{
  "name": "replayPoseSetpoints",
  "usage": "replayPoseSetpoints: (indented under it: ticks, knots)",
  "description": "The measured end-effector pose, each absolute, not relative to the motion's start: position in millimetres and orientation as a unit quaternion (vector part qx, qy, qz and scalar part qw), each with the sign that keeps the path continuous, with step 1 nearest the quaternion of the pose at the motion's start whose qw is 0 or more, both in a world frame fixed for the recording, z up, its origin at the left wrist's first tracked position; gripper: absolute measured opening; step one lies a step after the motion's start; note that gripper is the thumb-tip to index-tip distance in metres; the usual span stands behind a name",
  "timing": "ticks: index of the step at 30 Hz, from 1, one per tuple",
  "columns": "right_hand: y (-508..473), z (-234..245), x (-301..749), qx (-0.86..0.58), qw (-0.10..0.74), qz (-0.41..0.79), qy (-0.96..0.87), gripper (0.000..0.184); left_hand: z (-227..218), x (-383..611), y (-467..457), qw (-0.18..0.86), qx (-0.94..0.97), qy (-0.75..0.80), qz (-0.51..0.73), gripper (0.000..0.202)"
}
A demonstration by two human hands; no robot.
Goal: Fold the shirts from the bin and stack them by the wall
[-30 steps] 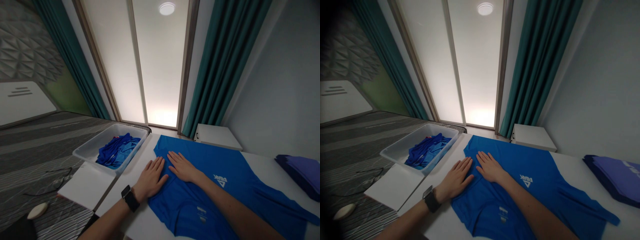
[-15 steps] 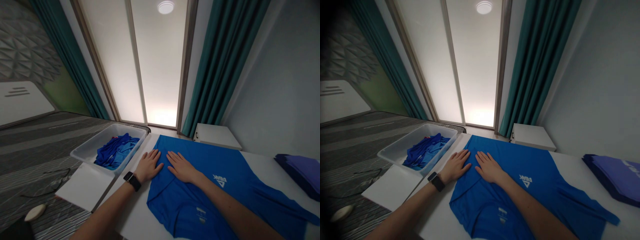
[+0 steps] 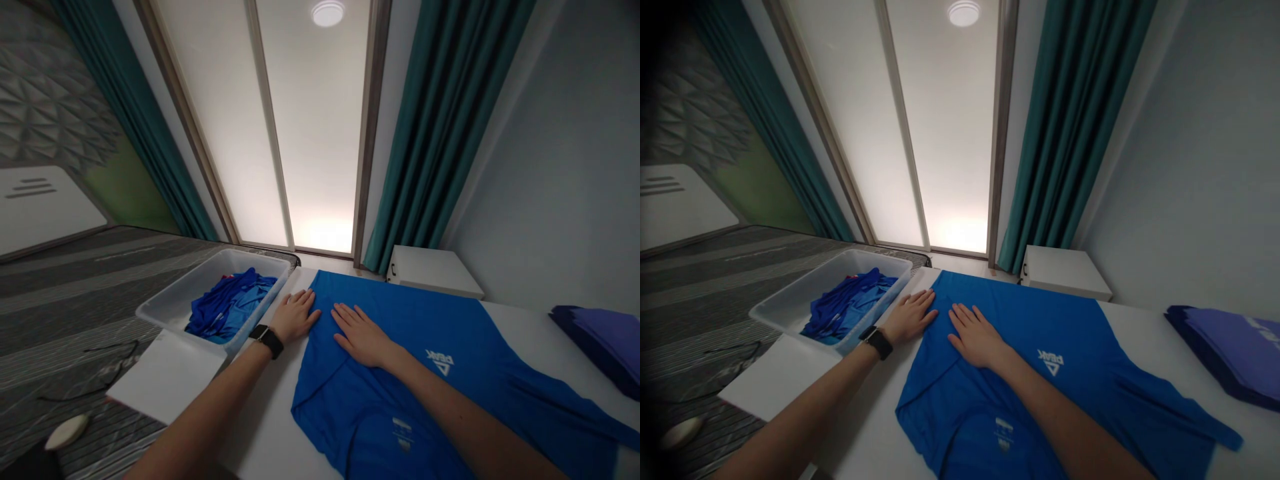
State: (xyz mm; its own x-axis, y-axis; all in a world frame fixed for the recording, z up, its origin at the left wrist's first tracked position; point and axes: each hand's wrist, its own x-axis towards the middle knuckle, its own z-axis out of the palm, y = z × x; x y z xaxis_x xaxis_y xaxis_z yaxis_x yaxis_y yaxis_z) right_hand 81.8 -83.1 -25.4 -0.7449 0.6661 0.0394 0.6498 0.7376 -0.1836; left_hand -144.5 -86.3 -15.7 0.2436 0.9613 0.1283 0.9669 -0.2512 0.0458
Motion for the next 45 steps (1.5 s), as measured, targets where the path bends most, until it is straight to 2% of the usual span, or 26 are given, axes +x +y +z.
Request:
replayPoseSetpoints:
  ticks: [11, 24, 34, 41, 45]
  knots:
    - [-83, -24, 83, -0.352, 0.055, 0.086, -0.93, 0.066, -17, -175, -81, -0.05, -0.821, -0.529, -0.209, 0.036]
    - [-83, -24, 83, -0.352, 0.056, 0.084, -0.931, 0.065, -14, -177, -84, 0.028, -0.799, -0.582, -0.15, 0.031]
    - [-82, -25, 83, -0.355, 0.053, 0.089, -0.929, 0.065, -18, -159, -76, 0.029, -0.719, -0.677, -0.157, 0.024]
    - [-84, -14, 84, -0.358, 0.024, 0.12, -0.926, 0.064, -20, -160, -76, 0.036, -0.719, -0.674, -0.163, 0.02]
    - [-79, -14, 83, -0.365, 0.039, 0.132, -0.921, 0.066, -18, -161, -77, 0.025, -0.72, -0.673, -0.17, 0.021]
